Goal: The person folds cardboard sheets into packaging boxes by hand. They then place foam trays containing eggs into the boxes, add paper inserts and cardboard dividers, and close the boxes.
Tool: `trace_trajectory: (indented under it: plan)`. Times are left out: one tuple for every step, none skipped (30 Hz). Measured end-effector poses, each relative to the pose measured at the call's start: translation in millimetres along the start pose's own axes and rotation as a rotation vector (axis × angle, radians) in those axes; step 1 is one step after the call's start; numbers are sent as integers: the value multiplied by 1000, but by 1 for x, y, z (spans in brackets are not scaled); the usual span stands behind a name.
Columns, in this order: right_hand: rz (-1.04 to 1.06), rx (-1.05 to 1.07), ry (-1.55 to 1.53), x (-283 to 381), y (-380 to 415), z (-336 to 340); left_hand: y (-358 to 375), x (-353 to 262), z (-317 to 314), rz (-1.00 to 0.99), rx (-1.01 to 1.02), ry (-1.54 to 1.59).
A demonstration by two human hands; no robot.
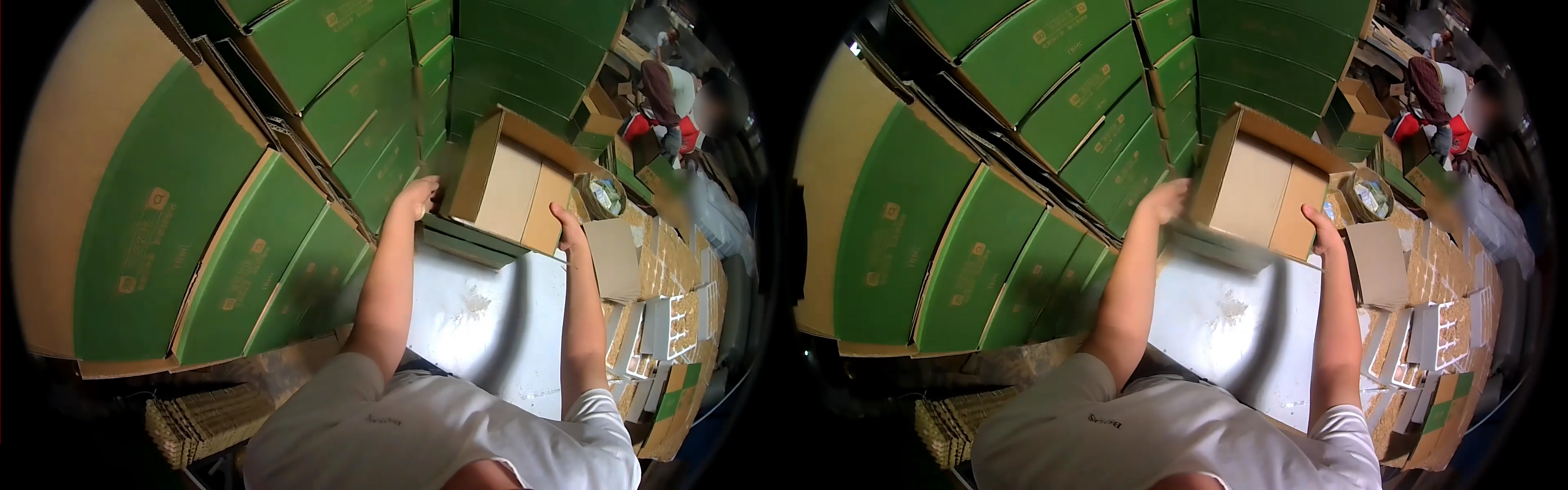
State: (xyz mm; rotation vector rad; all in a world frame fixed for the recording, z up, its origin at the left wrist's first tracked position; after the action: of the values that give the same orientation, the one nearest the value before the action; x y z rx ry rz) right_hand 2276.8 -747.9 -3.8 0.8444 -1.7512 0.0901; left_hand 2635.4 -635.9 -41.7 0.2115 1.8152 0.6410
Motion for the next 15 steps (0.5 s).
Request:
trace_trajectory:
  plan:
    - [20, 18, 16, 0, -2, 7, -7, 5, 7, 111, -159, 4]
    - [35, 37, 37, -1, -1, 12, -14, -7, -9, 32, 40, 144]
    - [45, 54, 57, 0, 0, 9, -23, -17, -18, 12, 140, 189]
    - [-3, 22, 57, -1, 1, 11, -32, -28, -26, -6, 241, 235]
    - [-15, 19, 44, -3, 0, 14, -33, -27, -29, 4, 268, 208]
    - [-25, 17, 33, -4, -2, 17, -33, -25, -32, 12, 295, 181]
    - [-32, 16, 25, -4, -5, 19, -32, -17, -31, 43, 248, 82]
    - [-46, 35, 13, -7, -4, 19, -28, -12, -30, 68, 200, -14]
    - [-51, 59, 12, -10, -2, 20, -27, -14, -31, 80, 150, -105]
    - [-36, -16, 20, -17, -7, 36, -31, -32, -37, 63, 100, -183]
    - [52, -35, 36, -11, -2, 29, -36, -57, -44, -28, 131, -252]
    - [143, -111, 48, -3, 6, 22, -41, -82, -52, -120, 155, -319]
    - [157, -70, 44, 1, 9, 16, -40, -87, -55, -253, 258, -399]
    - [186, -99, 72, 6, 17, 5, -27, -86, -51, -122, 219, -379]
    - [204, -140, 75, 7, 27, -4, -24, -86, -51, -82, 216, -287]
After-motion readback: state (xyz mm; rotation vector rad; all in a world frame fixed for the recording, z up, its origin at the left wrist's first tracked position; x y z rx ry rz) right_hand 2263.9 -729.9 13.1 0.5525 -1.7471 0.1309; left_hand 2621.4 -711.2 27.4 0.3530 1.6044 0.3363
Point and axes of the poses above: each hand's wrist, its own y-axis away from the middle knuckle, its own z-axis out of the back of the hand, x = y × z, the point moved 7 cm from there along -y, towards the middle knuckle
